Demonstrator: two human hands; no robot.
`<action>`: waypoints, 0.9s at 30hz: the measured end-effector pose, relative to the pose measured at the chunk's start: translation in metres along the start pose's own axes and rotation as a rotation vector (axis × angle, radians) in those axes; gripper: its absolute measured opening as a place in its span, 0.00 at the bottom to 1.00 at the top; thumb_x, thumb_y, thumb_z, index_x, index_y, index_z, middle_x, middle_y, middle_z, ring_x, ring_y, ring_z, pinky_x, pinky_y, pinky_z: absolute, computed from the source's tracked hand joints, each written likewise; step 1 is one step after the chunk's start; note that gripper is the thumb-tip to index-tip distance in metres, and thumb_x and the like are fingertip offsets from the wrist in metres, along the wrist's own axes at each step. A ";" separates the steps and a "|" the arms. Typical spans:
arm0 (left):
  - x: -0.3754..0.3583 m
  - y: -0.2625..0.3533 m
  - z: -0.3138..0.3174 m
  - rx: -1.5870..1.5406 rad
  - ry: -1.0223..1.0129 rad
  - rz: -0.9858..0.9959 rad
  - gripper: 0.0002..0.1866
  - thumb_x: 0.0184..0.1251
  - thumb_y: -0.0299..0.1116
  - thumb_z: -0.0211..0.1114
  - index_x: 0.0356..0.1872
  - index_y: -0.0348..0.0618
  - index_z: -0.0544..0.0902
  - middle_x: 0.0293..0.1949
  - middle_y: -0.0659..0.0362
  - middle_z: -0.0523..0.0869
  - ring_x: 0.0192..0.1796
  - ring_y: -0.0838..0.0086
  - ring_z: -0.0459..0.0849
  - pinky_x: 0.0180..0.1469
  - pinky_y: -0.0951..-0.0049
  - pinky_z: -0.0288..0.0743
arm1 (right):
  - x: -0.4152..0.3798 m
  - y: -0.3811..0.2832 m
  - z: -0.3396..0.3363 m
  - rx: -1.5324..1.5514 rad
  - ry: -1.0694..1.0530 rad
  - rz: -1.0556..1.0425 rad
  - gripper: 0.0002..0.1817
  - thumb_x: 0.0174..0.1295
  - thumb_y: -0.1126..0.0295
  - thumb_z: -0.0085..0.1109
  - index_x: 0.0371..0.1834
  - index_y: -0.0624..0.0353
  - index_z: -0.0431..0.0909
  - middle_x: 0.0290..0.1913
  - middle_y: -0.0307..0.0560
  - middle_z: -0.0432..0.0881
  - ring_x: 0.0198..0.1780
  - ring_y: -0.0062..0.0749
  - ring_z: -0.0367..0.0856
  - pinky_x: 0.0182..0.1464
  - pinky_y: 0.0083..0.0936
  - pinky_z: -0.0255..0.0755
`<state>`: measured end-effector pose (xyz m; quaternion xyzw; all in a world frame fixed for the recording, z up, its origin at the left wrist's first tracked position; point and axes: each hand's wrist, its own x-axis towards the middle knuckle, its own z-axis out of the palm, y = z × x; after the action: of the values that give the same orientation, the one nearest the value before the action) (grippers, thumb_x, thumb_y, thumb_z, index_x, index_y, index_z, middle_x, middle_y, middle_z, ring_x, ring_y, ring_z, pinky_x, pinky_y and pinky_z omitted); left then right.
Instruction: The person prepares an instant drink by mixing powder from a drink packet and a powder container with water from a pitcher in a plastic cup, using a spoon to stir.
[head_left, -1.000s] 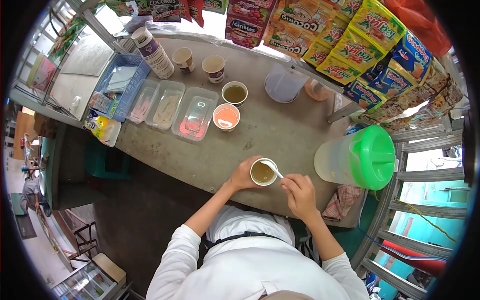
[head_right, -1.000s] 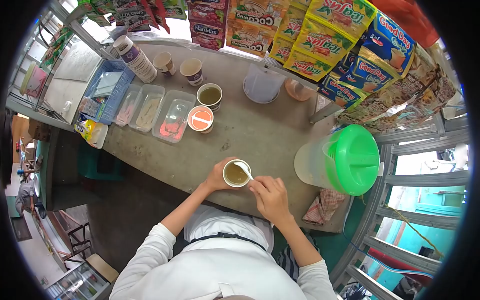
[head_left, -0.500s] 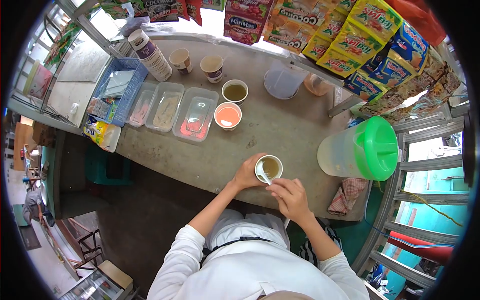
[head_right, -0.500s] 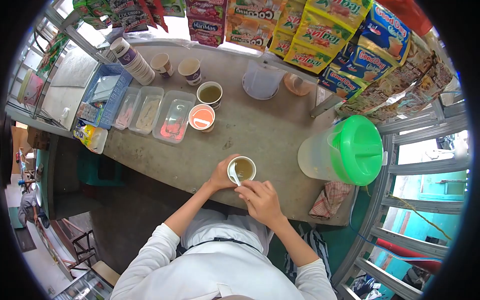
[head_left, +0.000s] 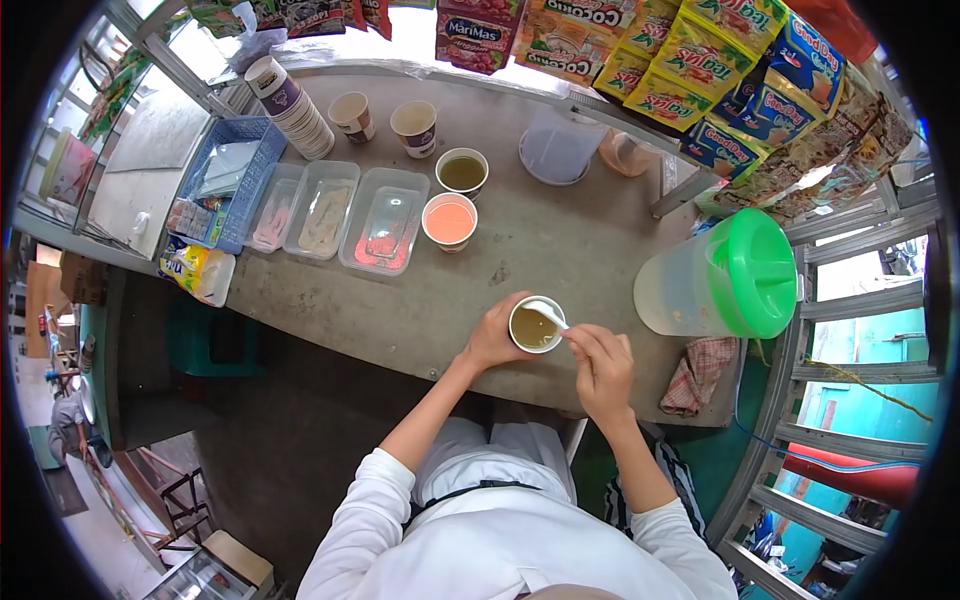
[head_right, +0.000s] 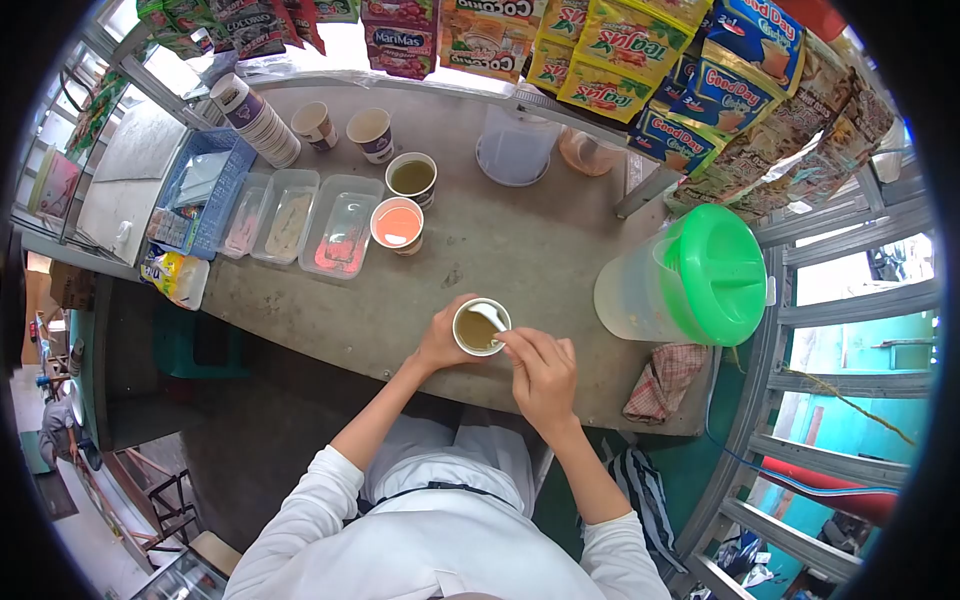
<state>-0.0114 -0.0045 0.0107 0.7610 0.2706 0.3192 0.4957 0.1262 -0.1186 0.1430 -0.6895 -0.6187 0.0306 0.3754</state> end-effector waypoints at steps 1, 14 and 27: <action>0.000 -0.001 0.000 -0.001 0.008 0.005 0.42 0.34 0.36 0.83 0.57 0.40 0.74 0.51 0.48 0.83 0.53 0.54 0.84 0.54 0.61 0.79 | 0.001 -0.002 0.001 0.035 -0.014 -0.023 0.07 0.61 0.72 0.60 0.41 0.52 0.83 0.38 0.40 0.84 0.36 0.33 0.81 0.38 0.30 0.64; -0.001 -0.003 0.001 -0.004 -0.001 0.007 0.45 0.34 0.38 0.84 0.59 0.41 0.72 0.52 0.49 0.83 0.53 0.54 0.83 0.53 0.61 0.80 | 0.008 -0.004 -0.004 -0.046 -0.129 -0.144 0.07 0.59 0.72 0.60 0.40 0.52 0.81 0.39 0.38 0.82 0.33 0.31 0.79 0.38 0.29 0.61; -0.001 0.001 0.001 -0.019 -0.001 -0.018 0.44 0.35 0.39 0.84 0.59 0.43 0.72 0.50 0.50 0.83 0.52 0.55 0.84 0.53 0.62 0.79 | -0.004 -0.011 0.003 0.055 -0.120 0.101 0.08 0.68 0.70 0.53 0.36 0.60 0.80 0.35 0.43 0.82 0.32 0.36 0.78 0.38 0.31 0.61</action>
<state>-0.0113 -0.0062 0.0114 0.7540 0.2741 0.3170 0.5058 0.1148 -0.1210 0.1459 -0.7063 -0.6032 0.1079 0.3545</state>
